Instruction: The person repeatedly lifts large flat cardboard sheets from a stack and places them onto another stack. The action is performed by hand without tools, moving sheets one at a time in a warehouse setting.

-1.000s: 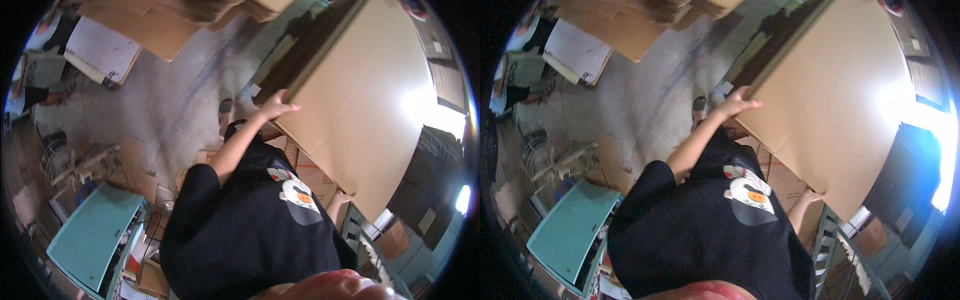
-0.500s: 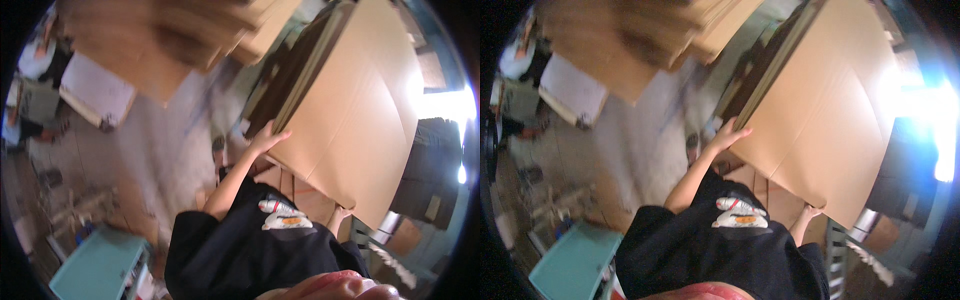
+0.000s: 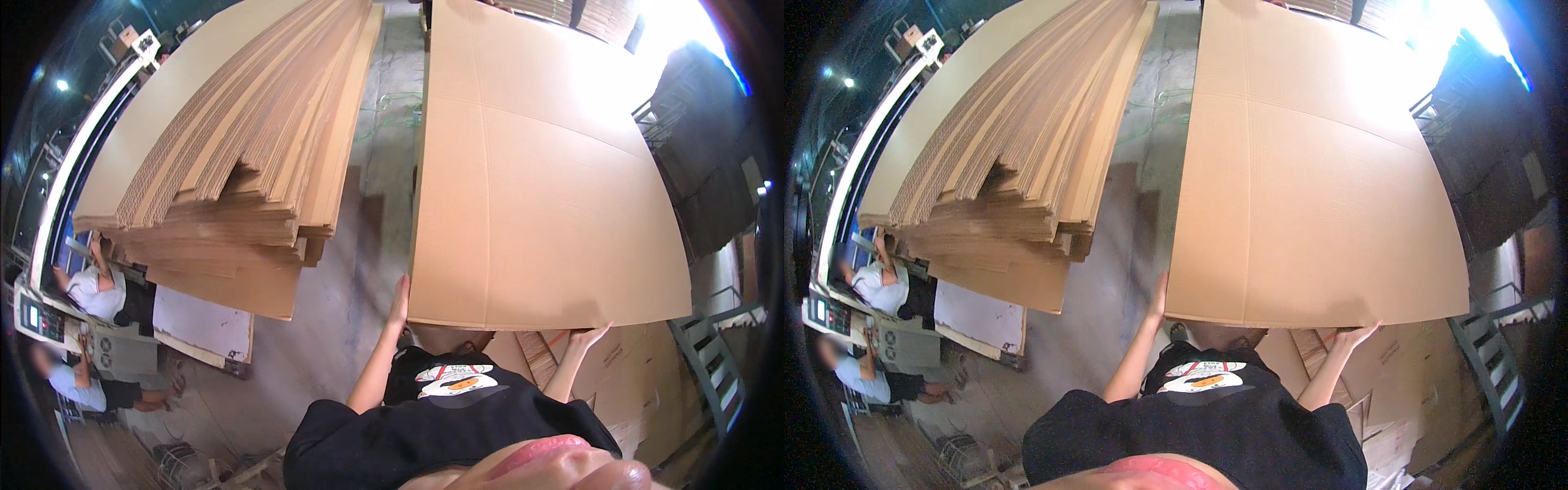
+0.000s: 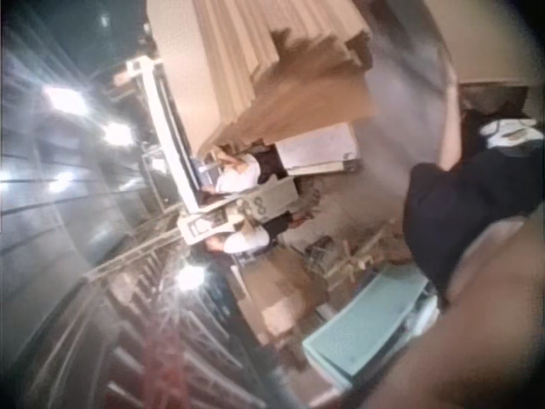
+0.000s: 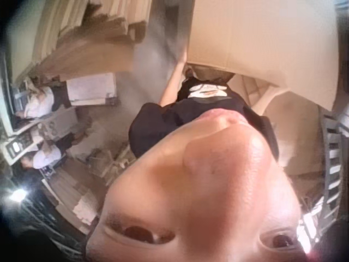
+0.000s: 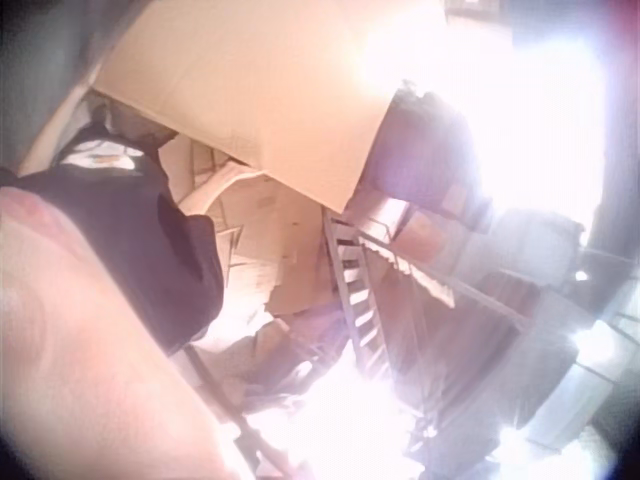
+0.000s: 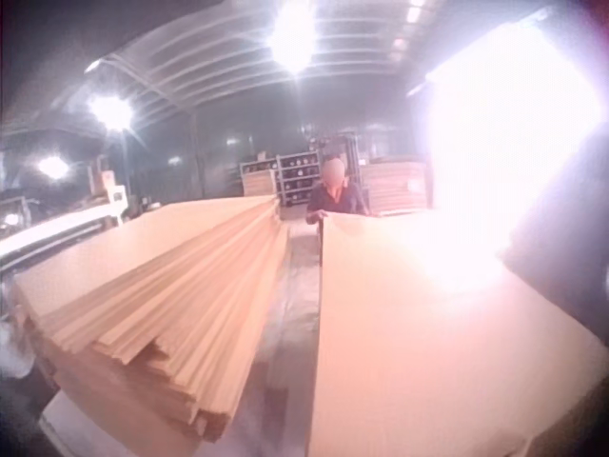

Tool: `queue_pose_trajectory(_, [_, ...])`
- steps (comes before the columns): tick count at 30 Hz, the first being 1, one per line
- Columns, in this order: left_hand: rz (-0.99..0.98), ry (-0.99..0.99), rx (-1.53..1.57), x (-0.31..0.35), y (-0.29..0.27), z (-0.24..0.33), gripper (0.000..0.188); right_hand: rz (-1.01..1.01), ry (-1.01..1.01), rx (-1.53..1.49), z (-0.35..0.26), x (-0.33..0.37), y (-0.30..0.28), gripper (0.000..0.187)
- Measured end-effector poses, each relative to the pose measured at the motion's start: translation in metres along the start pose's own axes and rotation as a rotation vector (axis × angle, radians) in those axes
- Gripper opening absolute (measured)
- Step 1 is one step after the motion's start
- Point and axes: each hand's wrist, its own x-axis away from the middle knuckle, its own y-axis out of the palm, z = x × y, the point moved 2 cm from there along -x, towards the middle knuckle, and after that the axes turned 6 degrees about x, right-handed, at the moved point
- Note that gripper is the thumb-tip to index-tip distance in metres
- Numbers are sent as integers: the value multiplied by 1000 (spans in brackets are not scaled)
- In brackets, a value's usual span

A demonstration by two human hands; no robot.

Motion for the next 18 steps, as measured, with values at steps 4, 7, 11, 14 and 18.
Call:
queue_pose_trajectory(4, [15,1,24,11,20,16,84,19,-24,341,-8,8,-9,71])
queue_pose_trajectory(7, [-42,-17,240,28,40,47,60,7,-86,536,-5,-5,-25,67])
queue_pose_trajectory(11, [-110,100,221,54,75,111,40,185,-338,543,-24,11,-2,55])
queue_pose_trajectory(14, [-130,141,221,67,88,133,39,-49,-190,321,-42,-5,-9,49])
queue_pose_trajectory(18, [-133,163,255,74,89,137,38,-40,-141,334,-56,-42,-20,45])
